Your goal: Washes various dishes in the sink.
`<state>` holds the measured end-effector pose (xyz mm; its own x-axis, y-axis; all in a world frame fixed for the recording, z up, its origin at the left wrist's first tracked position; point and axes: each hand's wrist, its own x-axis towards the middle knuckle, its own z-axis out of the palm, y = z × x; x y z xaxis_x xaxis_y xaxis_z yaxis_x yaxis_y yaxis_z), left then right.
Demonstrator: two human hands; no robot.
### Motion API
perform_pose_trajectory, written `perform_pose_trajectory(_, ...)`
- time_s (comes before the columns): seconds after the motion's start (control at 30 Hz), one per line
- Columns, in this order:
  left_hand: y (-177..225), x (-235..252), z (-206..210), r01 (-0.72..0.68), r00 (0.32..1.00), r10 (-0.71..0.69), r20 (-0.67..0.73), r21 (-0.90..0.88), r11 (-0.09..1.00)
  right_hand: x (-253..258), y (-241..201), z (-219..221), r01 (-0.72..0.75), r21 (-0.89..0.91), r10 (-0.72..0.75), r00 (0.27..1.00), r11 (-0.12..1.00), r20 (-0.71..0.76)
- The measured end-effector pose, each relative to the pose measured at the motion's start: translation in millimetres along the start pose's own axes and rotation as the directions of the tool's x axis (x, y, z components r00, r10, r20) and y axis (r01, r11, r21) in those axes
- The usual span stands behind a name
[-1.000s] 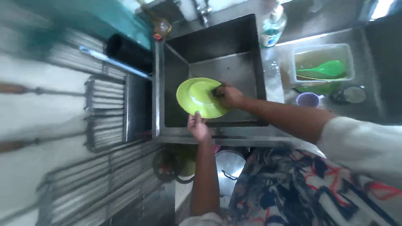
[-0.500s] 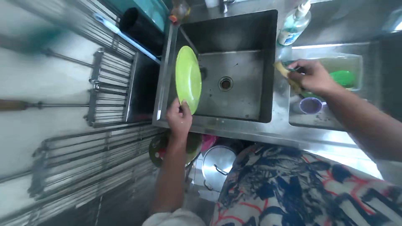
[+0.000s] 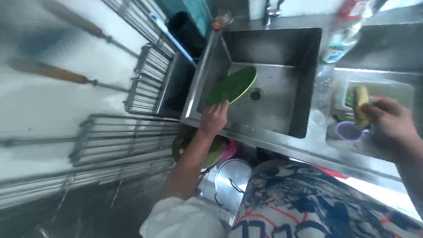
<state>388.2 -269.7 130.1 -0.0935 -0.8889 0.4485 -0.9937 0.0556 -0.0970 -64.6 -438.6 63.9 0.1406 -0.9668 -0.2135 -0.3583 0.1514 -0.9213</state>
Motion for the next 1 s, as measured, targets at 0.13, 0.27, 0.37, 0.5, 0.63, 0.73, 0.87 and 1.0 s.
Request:
perform_pose_trajectory(0.13,-36,-27,-9,0.117,0.993,-0.120,0.006,0.171,0.978,-9,10,1,0.026,0.079,-0.020,0.997,0.997,-0.071)
perform_pose_trajectory(0.27,-61,-57,-9,0.212,0.974,-0.226,0.034,0.234,0.949,-16,6,9,0.038,0.095,-0.030,0.996,0.995,-0.081)
perform_pose_trajectory(0.37,-72,-76,-8,0.269,0.954,-0.292,0.071,0.235,0.934,-19,-3,17,0.073,0.105,-0.064,0.994,0.992,-0.084)
perform_pose_trajectory(0.5,-78,-99,-6,0.302,0.939,-0.332,0.088,0.247,0.921,-22,-15,27,0.127,0.089,-0.120,0.990,0.988,-0.079)
perform_pose_trajectory(0.63,-75,-113,-2,0.326,0.926,-0.356,0.128,0.206,0.923,-22,-14,37,0.152,0.121,-0.145,0.987,0.981,-0.065)
perform_pose_trajectory(0.73,-71,-120,3,0.329,0.924,-0.358,0.136,0.195,0.924,-28,-20,44,0.128,0.112,-0.122,0.991,0.985,-0.063)
perform_pose_trajectory(0.87,-69,-120,8,0.319,0.938,-0.338,0.069,0.202,0.926,-35,-34,53,0.109,0.086,-0.104,0.993,0.990,-0.056)
perform_pose_trajectory(1.0,-71,-77,0,0.300,0.950,-0.309,0.043,0.142,0.943,-32,-33,51,0.142,0.064,-0.139,0.989,0.988,-0.054)
